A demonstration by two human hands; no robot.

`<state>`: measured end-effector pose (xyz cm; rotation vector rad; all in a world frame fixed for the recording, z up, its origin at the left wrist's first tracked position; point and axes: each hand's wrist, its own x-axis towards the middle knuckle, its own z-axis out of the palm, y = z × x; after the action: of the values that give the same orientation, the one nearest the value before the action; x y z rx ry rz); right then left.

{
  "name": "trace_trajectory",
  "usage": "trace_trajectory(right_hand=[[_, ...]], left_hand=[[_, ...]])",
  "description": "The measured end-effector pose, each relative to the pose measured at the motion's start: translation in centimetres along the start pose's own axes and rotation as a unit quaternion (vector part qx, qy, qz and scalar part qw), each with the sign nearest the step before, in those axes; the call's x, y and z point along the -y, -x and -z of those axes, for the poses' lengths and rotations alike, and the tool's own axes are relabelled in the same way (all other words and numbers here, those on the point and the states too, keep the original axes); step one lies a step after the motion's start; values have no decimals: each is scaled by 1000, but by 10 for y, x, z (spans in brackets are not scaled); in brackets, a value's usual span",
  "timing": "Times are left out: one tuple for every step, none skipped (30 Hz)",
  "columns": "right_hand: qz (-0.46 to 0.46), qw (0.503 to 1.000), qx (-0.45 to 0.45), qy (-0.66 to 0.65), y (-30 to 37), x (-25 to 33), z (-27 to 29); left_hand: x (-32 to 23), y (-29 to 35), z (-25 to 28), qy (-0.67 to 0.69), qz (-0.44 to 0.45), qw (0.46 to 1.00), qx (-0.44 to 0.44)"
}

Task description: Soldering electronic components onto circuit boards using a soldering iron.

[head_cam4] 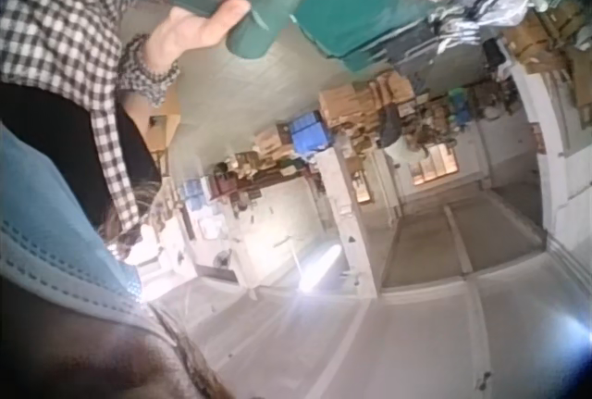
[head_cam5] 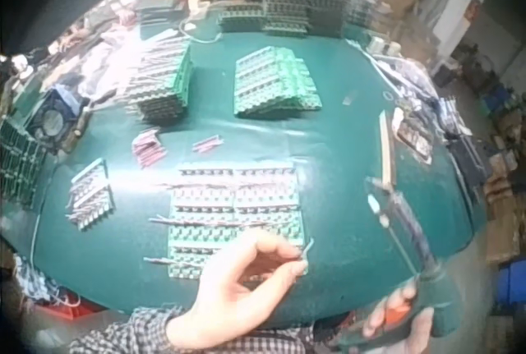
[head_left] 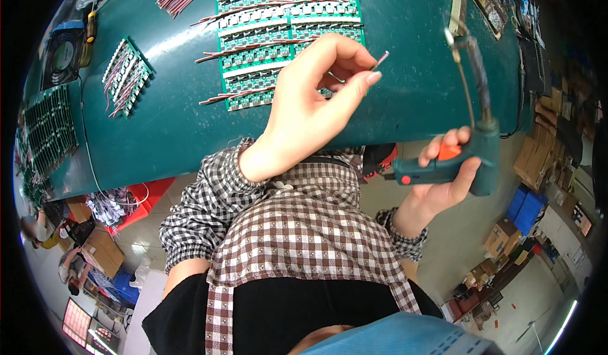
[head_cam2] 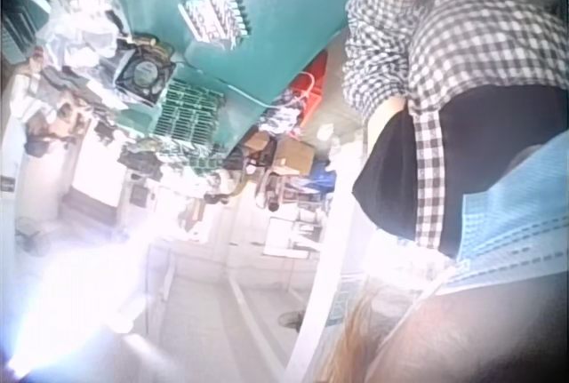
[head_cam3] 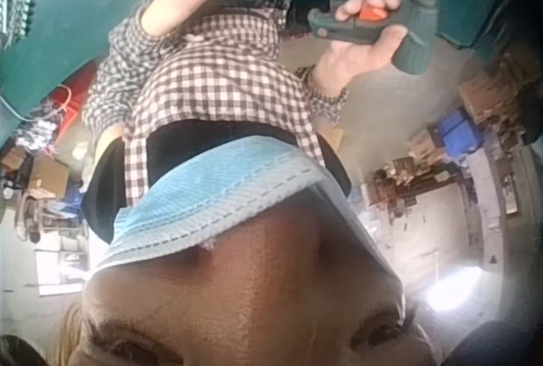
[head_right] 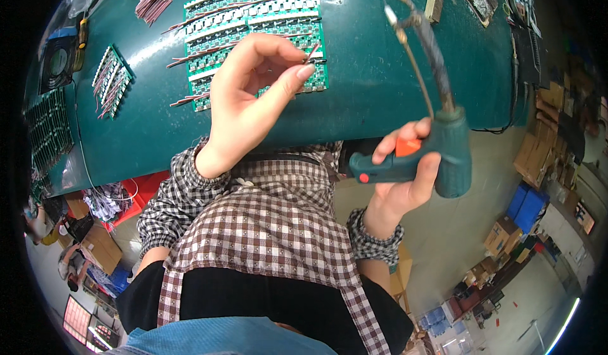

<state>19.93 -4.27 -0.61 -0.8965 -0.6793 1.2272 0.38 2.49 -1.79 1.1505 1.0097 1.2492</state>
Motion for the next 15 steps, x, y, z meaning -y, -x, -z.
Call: trace_trajectory(right_hand=[[19,999,-26,32,-6,1,-5],[52,995,-44,68,-13,-3,-12],[56,993,-33,96,-19,-4,-19],[57,989,-42,131,-23,-6,-32],[58,983,-52,167,-25,-9,-43],[59,976,-55,201,-27,-14,-47],[61,968,-57,236,-29,-17,-50],[54,966,-63,246,-30,-18,-56],[52,966,-64,247,-30,-21,-55],[62,963,-55,256,-30,-23,-54],[72,960,-46,265,-31,-25,-53],[70,960,-48,266,-31,-26,-52],[78,957,-45,276,-30,-26,-51],[86,954,-41,286,-30,-27,-51],[84,954,-43,286,-29,-27,-49]], left_hand=[[-1,3,0,-54,-57,997,-5],[-2,6,-4,-74,-65,995,-8],[-1,8,-5,-73,-62,995,-7],[2,9,-7,-151,-148,977,-12],[5,9,-8,-226,-233,946,-16],[11,8,-9,-252,-298,920,-29],[14,10,-10,-251,-296,921,-27],[17,12,-11,-276,-319,906,-27],[19,14,-12,-303,-342,889,-29],[21,14,-14,-297,-342,891,-40],[21,14,-14,-298,-339,891,-40],[22,14,-14,-301,-336,892,-37],[21,14,-14,-304,-332,892,-34],[20,14,-13,-304,-330,893,-32],[17,14,-11,-287,-271,919,1]])
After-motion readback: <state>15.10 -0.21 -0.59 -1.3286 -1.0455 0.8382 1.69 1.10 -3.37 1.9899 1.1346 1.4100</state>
